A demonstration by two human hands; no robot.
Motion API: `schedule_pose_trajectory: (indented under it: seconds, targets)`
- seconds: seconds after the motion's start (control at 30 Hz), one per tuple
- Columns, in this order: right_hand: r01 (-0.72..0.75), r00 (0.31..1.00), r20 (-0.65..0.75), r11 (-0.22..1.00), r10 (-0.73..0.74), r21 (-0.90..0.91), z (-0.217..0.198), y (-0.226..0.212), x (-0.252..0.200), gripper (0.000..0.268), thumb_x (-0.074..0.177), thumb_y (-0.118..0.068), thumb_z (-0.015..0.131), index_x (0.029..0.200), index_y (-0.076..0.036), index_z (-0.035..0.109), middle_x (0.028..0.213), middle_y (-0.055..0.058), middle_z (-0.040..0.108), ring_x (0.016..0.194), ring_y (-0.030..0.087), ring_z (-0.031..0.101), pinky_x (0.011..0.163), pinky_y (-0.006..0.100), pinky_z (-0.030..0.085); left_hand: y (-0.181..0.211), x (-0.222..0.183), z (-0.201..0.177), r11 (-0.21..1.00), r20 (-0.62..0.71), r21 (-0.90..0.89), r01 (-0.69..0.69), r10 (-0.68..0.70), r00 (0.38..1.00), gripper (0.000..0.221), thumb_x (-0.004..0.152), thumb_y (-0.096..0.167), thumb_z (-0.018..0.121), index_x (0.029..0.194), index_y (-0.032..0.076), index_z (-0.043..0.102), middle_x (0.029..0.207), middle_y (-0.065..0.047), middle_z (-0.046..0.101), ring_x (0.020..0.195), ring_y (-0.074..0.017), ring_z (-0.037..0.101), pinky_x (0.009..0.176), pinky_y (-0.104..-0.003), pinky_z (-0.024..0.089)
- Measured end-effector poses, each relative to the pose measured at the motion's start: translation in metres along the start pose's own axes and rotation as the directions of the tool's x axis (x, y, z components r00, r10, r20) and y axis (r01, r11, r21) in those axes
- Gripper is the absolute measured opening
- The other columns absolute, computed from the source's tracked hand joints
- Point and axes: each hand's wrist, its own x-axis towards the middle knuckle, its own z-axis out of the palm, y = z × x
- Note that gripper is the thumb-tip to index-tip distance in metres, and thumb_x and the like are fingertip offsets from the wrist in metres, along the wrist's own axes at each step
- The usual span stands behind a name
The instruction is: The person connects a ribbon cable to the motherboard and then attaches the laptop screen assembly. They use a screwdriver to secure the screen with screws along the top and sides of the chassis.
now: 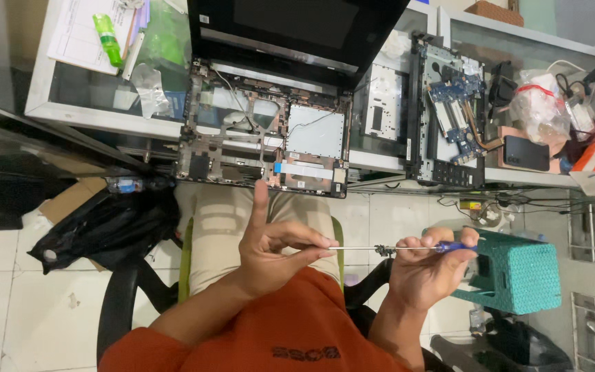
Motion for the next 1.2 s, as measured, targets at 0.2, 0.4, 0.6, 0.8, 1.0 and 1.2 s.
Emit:
schedule_pose_trajectory:
  seconds: [0.2, 0.4, 0.6, 0.8, 1.0, 1.2]
  targets:
    - [0.007, 0.999, -0.051, 0.999, -0.009, -0.044, 0.007, -0.003, 0.001, 0.021, 0.099, -0.043, 0.05, 0.109, -0.026, 0.043, 0.08, 0.0, 0.053, 0.06, 0.011, 0.055, 0.061, 0.022, 0.054, 0.0, -0.001, 0.0, 0.998, 0.019, 0.053, -0.045, 0.044, 0.999, 0.113, 0.08, -0.018, 0.073, 0.15, 0.013, -0.01, 0.091, -0.023, 0.069, 0.087, -0.031, 0.073, 0.086, -0.037, 0.064]
    - [0.01, 1.0, -0.01, 1.0, -0.01, -0.005, 0.001, -0.004, 0.002, 0.02, 0.101, -0.041, 0.048, 0.112, -0.024, 0.044, 0.08, 0.002, 0.054, 0.061, 0.016, 0.063, 0.056, 0.024, 0.056, 0.009, 0.005, 0.001, 0.977, 0.105, 0.174, -0.127, 0.11, 0.988, 0.108, 0.084, -0.014, 0.071, 0.151, 0.015, -0.01, 0.095, -0.024, 0.069, 0.089, -0.0326, 0.074, 0.088, -0.039, 0.065]
    - [-0.011, 0.999, 0.053, 0.999, 0.008, 0.051, -0.011, 0.001, 0.004, 0.019, 0.103, -0.037, 0.048, 0.113, -0.022, 0.043, 0.082, 0.005, 0.055, 0.063, 0.019, 0.063, 0.062, 0.029, 0.058, 0.011, 0.006, 0.004, 0.954, 0.137, 0.284, -0.094, 0.057, 0.989, 0.105, 0.086, -0.01, 0.073, 0.15, 0.008, -0.009, 0.099, -0.018, 0.073, 0.091, -0.0272, 0.076, 0.088, -0.033, 0.064]
    - [-0.046, 0.999, 0.024, 0.997, 0.044, 0.068, -0.001, 0.007, 0.005, 0.016, 0.105, -0.035, 0.041, 0.111, -0.02, 0.044, 0.082, 0.004, 0.058, 0.069, 0.015, 0.067, 0.053, 0.022, 0.055, 0.01, 0.002, 0.013, 0.992, -0.078, 0.058, 0.116, -0.111, 0.991, 0.1, 0.08, -0.013, 0.072, 0.151, 0.004, 0.003, 0.09, -0.015, 0.07, 0.089, -0.0276, 0.074, 0.089, -0.038, 0.065]
    - [-0.067, 0.997, 0.053, 0.987, 0.06, 0.145, -0.005, 0.008, 0.006, 0.016, 0.105, -0.033, 0.043, 0.113, -0.019, 0.042, 0.084, 0.006, 0.057, 0.068, 0.019, 0.068, 0.058, 0.026, 0.059, 0.0, -0.003, 0.009, 0.999, -0.043, 0.049, 0.01, -0.008, 0.999, 0.105, 0.078, -0.015, 0.074, 0.152, 0.009, 0.003, 0.091, -0.021, 0.07, 0.087, -0.0319, 0.074, 0.086, -0.042, 0.065]
    - [-0.068, 0.996, 0.076, 0.983, 0.056, 0.172, 0.0, 0.007, 0.006, 0.017, 0.105, -0.032, 0.042, 0.113, -0.017, 0.042, 0.084, 0.007, 0.057, 0.071, 0.018, 0.069, 0.06, 0.026, 0.061, -0.008, -0.007, 0.009, 0.999, -0.029, 0.001, -0.04, 0.04, 0.999, 0.107, 0.078, -0.017, 0.074, 0.152, 0.01, 0.002, 0.093, -0.023, 0.069, 0.09, -0.0358, 0.073, 0.085, -0.045, 0.066]
